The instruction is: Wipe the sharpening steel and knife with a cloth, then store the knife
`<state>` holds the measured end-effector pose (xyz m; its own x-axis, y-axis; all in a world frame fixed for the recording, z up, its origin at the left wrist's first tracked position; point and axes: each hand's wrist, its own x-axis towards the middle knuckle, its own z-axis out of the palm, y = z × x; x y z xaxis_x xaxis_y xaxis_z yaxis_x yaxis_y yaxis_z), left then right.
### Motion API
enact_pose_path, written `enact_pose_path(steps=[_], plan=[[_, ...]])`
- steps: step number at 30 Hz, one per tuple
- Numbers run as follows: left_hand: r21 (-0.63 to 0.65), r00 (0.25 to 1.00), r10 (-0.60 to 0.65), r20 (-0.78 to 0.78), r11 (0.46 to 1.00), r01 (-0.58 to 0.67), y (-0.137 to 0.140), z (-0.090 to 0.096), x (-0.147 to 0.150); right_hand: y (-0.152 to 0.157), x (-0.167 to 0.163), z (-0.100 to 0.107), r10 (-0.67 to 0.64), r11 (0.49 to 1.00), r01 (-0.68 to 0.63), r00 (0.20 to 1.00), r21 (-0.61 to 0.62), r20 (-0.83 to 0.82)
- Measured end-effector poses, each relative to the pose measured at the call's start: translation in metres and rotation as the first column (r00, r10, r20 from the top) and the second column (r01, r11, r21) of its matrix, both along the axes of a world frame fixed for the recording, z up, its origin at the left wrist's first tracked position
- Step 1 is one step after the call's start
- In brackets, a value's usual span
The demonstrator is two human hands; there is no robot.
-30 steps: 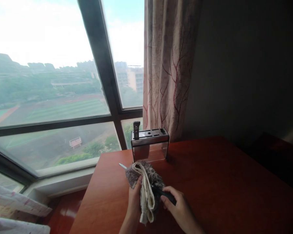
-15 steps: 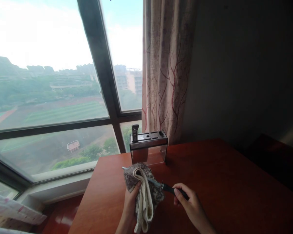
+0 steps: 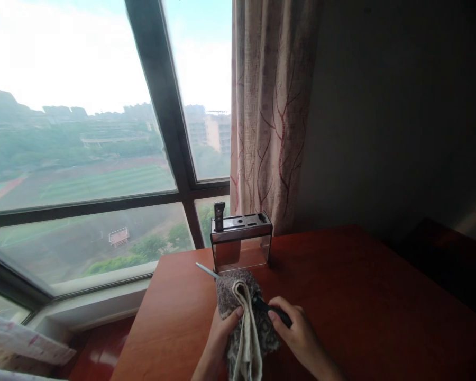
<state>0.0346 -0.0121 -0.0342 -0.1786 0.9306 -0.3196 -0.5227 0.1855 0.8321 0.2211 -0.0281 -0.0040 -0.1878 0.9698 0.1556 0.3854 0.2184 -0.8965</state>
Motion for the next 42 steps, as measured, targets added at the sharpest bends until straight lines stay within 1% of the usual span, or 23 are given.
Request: enact_pose_path(steps=[3, 6, 9, 11, 13, 15, 17, 18, 19, 21, 23, 26, 27, 29, 31, 32, 33, 35, 37, 39, 40, 41, 42], plan=[[-0.028, 0.991, -0.027, 0.132, 0.999, 0.031, -0.003, 0.0, -0.003, -0.001, 0.001, -0.003, 0.03, 1.0, -0.03, 0.999, 0.0, 0.022], [-0.079, 0.963, -0.054, 0.264, 0.994, 0.077, -0.005, -0.004, -0.009, -0.004, 0.003, -0.003, 0.061, 0.998, -0.06, 0.998, -0.021, 0.022], [-0.136, 0.946, -0.035, 0.322, 0.987, 0.083, -0.005, -0.006, -0.013, -0.008, 0.001, 0.001, 0.074, 0.996, -0.074, 0.997, -0.047, 0.002], [-0.145, 0.957, -0.014, 0.289, 0.988, 0.059, -0.004, -0.005, -0.012, -0.01, -0.004, 0.002, 0.062, 0.996, -0.064, 0.998, -0.058, -0.03], [-0.109, 0.975, -0.003, 0.221, 0.994, 0.027, -0.001, -0.003, -0.009, -0.011, -0.012, -0.001, 0.036, 0.995, -0.046, 0.994, -0.088, -0.107], [-0.05, 0.989, -0.005, 0.149, 0.999, 0.013, 0.001, -0.002, -0.006, -0.01, -0.021, -0.006, -0.005, 0.978, -0.044, 0.971, -0.203, -0.238], [-0.006, 0.996, -0.008, 0.087, 1.0, 0.009, 0.002, -0.002, -0.004, -0.009, -0.028, -0.012, -0.058, 0.937, -0.07, 0.935, -0.342, -0.349], [0.002, 0.998, -0.003, 0.062, 1.0, 0.002, 0.003, -0.002, -0.003, -0.008, -0.031, -0.015, -0.08, 0.923, -0.073, 0.924, -0.378, -0.374], [0.004, 0.999, 0.0, 0.044, 1.0, 0.0, 0.004, -0.003, -0.003, -0.008, -0.033, -0.016, -0.09, 0.924, -0.061, 0.925, -0.377, -0.37], [-0.002, 1.0, 0.001, 0.025, 1.0, -0.001, 0.005, -0.005, -0.004, -0.009, -0.036, -0.017, -0.081, 0.959, -0.003, 0.955, -0.282, -0.285], [-0.016, 1.0, -0.004, 0.018, 1.0, 0.004, 0.007, -0.006, -0.006, -0.01, -0.036, -0.015, -0.08, 0.988, 0.061, 0.988, -0.142, -0.135], [-0.029, 1.0, 0.016, 0.016, 0.999, -0.015, 0.01, -0.005, -0.008, -0.012, -0.038, -0.01, -0.109, 0.993, 0.101, 0.986, 0.064, 0.128], [-0.032, 1.0, 0.018, 0.021, 0.999, -0.017, 0.011, -0.005, -0.008, -0.012, -0.039, -0.008, -0.113, 0.987, 0.084, 0.969, 0.137, 0.221], [-0.033, 0.999, 0.002, 0.046, 0.999, -0.001, 0.011, -0.004, -0.009, -0.011, -0.04, -0.005, -0.113, 0.964, 0.004, 0.911, 0.267, 0.397], [-0.035, 0.997, -0.013, 0.08, 0.999, 0.016, 0.01, -0.005, -0.01, -0.009, -0.04, -0.002, -0.116, 0.937, -0.077, 0.851, 0.34, 0.512], [-0.034, 0.996, -0.011, 0.093, 0.999, 0.015, 0.01, -0.005, -0.01, -0.008, -0.04, -0.001, -0.112, 0.932, -0.097, 0.838, 0.348, 0.534], [-0.03, 0.995, -0.005, 0.1, 1.0, 0.008, 0.009, -0.005, -0.01, -0.006, -0.04, -0.001, -0.098, 0.936, -0.103, 0.842, 0.336, 0.531], [-0.023, 0.995, 0.012, 0.095, 1.0, -0.01, 0.009, -0.007, -0.011, -0.003, -0.04, -0.001, -0.056, 0.962, -0.069, 0.897, 0.264, 0.439], [-0.015, 0.997, 0.022, 0.076, 1.0, -0.021, 0.008, -0.008, -0.013, -0.002, -0.042, -0.004, -0.023, 0.989, -0.014, 0.967, 0.145, 0.254], [0.001, 0.998, 0.036, 0.06, 0.999, -0.036, 0.008, -0.009, -0.014, -0.001, -0.044, -0.007, -0.014, 1.0, 0.014, 1.0, -0.007, 0.028], [0.01, 0.998, 0.038, 0.056, 0.999, -0.039, 0.008, -0.009, -0.014, -0.001, -0.045, -0.009, -0.023, 0.994, 0.013, 0.995, -0.106, -0.092], [0.017, 0.998, 0.038, 0.054, 0.999, -0.039, 0.008, -0.01, -0.014, -0.001, -0.046, -0.01, -0.04, 0.974, -0.009, 0.977, -0.226, -0.211], [0.018, 0.998, 0.036, 0.048, 0.999, -0.037, 0.009, -0.011, -0.014, -0.002, -0.046, -0.011, -0.07, 0.934, -0.052, 0.944, -0.354, -0.322]])
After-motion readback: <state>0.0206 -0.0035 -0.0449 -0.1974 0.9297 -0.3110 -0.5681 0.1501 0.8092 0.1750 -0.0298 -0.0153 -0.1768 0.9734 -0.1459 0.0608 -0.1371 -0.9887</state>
